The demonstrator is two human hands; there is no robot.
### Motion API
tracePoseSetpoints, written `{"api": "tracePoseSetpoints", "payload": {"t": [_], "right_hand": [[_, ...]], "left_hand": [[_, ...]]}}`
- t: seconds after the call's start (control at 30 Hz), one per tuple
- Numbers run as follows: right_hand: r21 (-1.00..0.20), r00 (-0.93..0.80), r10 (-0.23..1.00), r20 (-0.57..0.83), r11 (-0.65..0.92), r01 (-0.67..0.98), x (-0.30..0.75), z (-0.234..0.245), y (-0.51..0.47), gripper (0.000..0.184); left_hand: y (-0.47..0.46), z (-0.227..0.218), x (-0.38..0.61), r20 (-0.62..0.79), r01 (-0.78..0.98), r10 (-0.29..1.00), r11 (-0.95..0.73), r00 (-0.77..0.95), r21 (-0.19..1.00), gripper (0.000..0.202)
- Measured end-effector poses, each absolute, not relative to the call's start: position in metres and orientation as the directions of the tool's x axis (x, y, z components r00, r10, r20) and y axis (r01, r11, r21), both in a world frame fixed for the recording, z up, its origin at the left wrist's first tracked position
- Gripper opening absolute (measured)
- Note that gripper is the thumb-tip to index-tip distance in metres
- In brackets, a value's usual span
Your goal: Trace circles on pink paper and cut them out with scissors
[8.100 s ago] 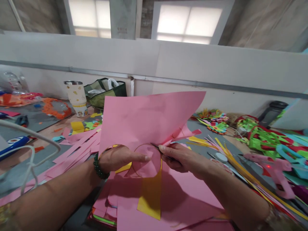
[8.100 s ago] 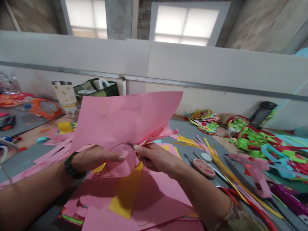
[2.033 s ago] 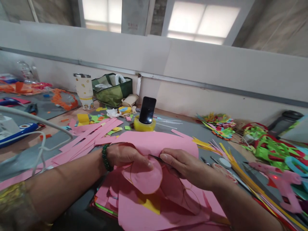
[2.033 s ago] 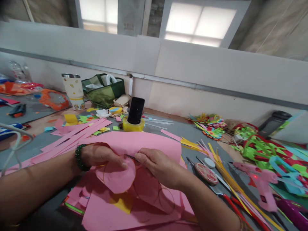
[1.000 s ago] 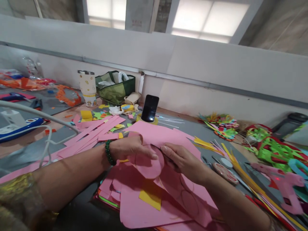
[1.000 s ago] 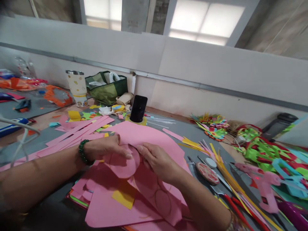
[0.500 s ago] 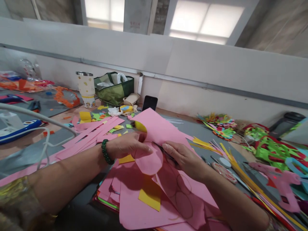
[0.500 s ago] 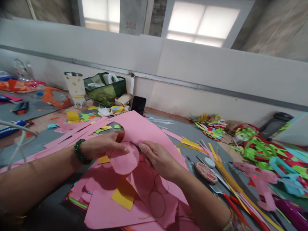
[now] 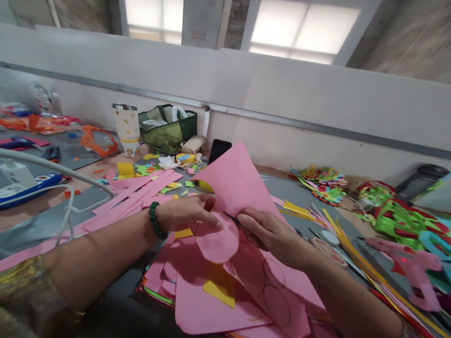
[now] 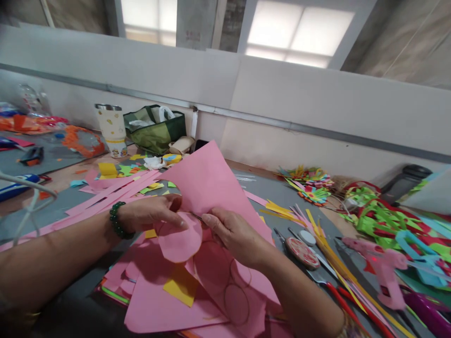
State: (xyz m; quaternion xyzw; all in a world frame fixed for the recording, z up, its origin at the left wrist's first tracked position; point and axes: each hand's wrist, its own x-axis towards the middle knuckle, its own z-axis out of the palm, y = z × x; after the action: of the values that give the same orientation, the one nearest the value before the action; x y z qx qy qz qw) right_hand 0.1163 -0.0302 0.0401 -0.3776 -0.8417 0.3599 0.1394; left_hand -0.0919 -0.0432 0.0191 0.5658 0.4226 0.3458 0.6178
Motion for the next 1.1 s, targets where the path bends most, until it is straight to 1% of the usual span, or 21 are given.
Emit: {"api": "tracePoseSetpoints", "payload": {"t": [0.17, 0.37, 0.5, 0.7, 0.87, 0.97, 1.03, 1.1], "right_hand": [[-0.672, -0.666, 0.745, -0.033, 0.477, 0.567, 0.1132, 0.0421, -0.0336, 0.039], [-0.683, -0.67, 0.738, -0.076, 0.451, 0.574, 0.1148, 0.0445, -0.034, 0.038], [-0.691, -0.683, 0.726, -0.08, 0.454, 0.563, 0.1143, 0.046, -0.0362, 0.038], [-0.654, -0.68, 0.73, -0.07, 0.481, 0.584, 0.1124, 0.0418, -0.037, 0.038], [-0.69, -0.695, 0.716, -0.074, 0.466, 0.554, 0.1145, 0.0408, -0.0363, 0.04], [-0.69, -0.701, 0.71, -0.071, 0.473, 0.549, 0.1144, 0.0412, -0.0371, 0.04], [-0.685, -0.699, 0.713, -0.055, 0.482, 0.545, 0.1136, 0.0401, -0.0368, 0.04], [-0.689, -0.686, 0.728, -0.017, 0.488, 0.535, 0.113, 0.0377, -0.0351, 0.04]], "left_hand": [[-0.0434, 0.0169, -0.0928, -0.134, 0.119, 0.908, 0.094, 0.396, 0.988, 0.032], [-0.0444, 0.0157, -0.0935, -0.11, 0.166, 0.907, 0.044, 0.407, 0.985, 0.029], [-0.0468, 0.0193, -0.0932, -0.077, 0.235, 0.921, -0.016, 0.382, 0.972, 0.031], [-0.0484, 0.0229, -0.0935, -0.048, 0.339, 0.927, -0.088, 0.372, 0.937, 0.031], [-0.0489, 0.0217, -0.0923, -0.058, 0.332, 0.912, -0.087, 0.405, 0.939, 0.027], [-0.0487, 0.0215, -0.093, -0.058, 0.327, 0.905, -0.091, 0.42, 0.94, 0.028], [-0.0481, 0.0215, -0.0935, -0.056, 0.328, 0.908, -0.092, 0.414, 0.94, 0.029], [-0.0466, 0.0209, -0.0932, -0.049, 0.279, 0.902, -0.08, 0.429, 0.957, 0.028]]}}
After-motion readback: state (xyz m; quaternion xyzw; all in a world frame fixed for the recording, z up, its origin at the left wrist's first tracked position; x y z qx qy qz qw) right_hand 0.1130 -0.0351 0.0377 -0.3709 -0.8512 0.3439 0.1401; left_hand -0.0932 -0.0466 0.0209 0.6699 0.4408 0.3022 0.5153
